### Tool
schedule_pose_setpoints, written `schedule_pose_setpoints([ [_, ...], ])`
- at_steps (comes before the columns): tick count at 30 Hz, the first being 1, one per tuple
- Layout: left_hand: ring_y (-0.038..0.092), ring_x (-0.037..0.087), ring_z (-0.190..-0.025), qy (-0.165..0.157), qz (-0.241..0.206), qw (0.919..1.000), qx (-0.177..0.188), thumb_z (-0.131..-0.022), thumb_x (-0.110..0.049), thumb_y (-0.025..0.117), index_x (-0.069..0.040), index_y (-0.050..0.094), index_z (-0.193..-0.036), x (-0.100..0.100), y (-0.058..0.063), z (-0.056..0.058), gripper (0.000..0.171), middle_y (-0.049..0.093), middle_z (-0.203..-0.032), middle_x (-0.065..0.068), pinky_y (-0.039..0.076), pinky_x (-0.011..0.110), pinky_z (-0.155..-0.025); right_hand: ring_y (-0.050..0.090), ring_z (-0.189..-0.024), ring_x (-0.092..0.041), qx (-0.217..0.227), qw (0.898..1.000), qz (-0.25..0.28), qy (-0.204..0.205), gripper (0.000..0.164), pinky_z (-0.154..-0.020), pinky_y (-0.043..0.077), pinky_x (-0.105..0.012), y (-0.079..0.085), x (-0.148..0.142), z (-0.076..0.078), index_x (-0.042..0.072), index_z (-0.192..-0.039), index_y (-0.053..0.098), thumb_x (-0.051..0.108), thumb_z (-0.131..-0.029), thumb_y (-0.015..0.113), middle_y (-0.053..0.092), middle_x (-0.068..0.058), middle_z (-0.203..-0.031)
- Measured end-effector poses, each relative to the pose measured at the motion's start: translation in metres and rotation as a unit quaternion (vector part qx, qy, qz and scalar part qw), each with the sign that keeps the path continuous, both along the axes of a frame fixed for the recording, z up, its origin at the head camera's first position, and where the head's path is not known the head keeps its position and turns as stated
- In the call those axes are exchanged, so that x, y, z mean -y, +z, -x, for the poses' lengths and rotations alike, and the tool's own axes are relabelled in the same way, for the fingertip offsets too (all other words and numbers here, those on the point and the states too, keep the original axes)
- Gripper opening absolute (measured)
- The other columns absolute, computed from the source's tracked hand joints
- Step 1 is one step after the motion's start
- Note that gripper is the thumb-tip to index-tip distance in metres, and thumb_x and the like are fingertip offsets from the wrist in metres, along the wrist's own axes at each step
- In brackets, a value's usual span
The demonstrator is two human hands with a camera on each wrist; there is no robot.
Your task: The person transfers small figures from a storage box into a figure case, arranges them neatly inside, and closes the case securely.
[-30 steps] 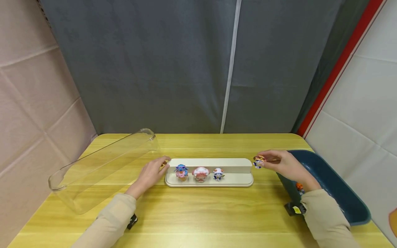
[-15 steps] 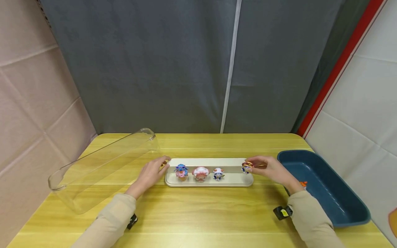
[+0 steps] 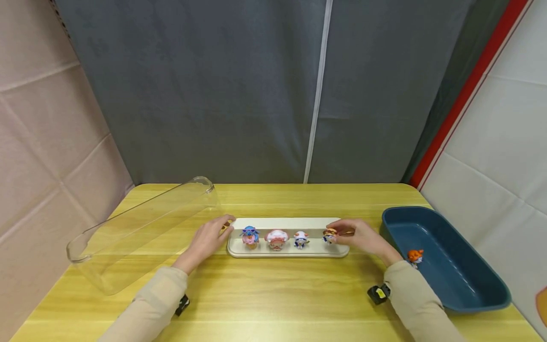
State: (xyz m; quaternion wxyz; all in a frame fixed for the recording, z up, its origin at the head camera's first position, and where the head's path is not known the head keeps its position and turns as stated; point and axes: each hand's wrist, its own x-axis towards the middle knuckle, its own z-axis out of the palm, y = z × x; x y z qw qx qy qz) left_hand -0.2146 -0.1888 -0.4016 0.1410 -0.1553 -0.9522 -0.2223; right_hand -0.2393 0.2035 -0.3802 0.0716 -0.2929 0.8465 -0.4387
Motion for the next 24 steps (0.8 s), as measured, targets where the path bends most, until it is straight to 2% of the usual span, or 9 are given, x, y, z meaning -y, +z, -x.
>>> schedule_pose_setpoints([
  [7, 0.059, 0.024, -0.081, -0.002, 0.005, 1.0000, -0.004, -0.086, -0.015, 0.058, -0.008, 0.058, -0.107, 0.001, -0.001, 0.001, 0.022, 0.063, -0.093, 0.009, 0.047, 0.042, -0.066, 0.057, -0.091, -0.021, 0.021, 0.999, 0.009, 0.025, 0.030, -0.076, 0.046, -0.026, -0.008, 0.008, 0.002, 0.002, -0.110, 0.059, 0.013, -0.083, 0.063, 0.060, -0.008, -0.103],
  [12, 0.059, 0.024, -0.081, -0.001, 0.007, 1.0000, -0.005, -0.087, -0.016, 0.057, -0.010, 0.058, -0.107, 0.001, 0.000, 0.000, 0.021, 0.063, -0.093, 0.009, 0.046, 0.042, -0.067, 0.057, -0.090, -0.021, 0.010, 0.999, 0.015, 0.038, 0.029, -0.075, 0.046, -0.027, -0.013, 0.012, 0.005, -0.002, -0.109, 0.059, 0.010, -0.082, 0.062, 0.060, -0.011, -0.103],
  [24, 0.059, 0.023, -0.082, 0.000, 0.007, 1.0000, -0.003, -0.087, -0.017, 0.057, -0.010, 0.058, -0.107, 0.001, 0.000, 0.000, 0.021, 0.063, -0.095, 0.009, 0.046, 0.041, -0.067, 0.057, -0.090, -0.023, -0.005, 1.000, -0.013, 0.026, 0.030, -0.075, 0.047, -0.029, -0.021, 0.016, 0.005, -0.003, -0.109, 0.059, 0.005, -0.081, 0.063, 0.060, -0.012, -0.101],
])
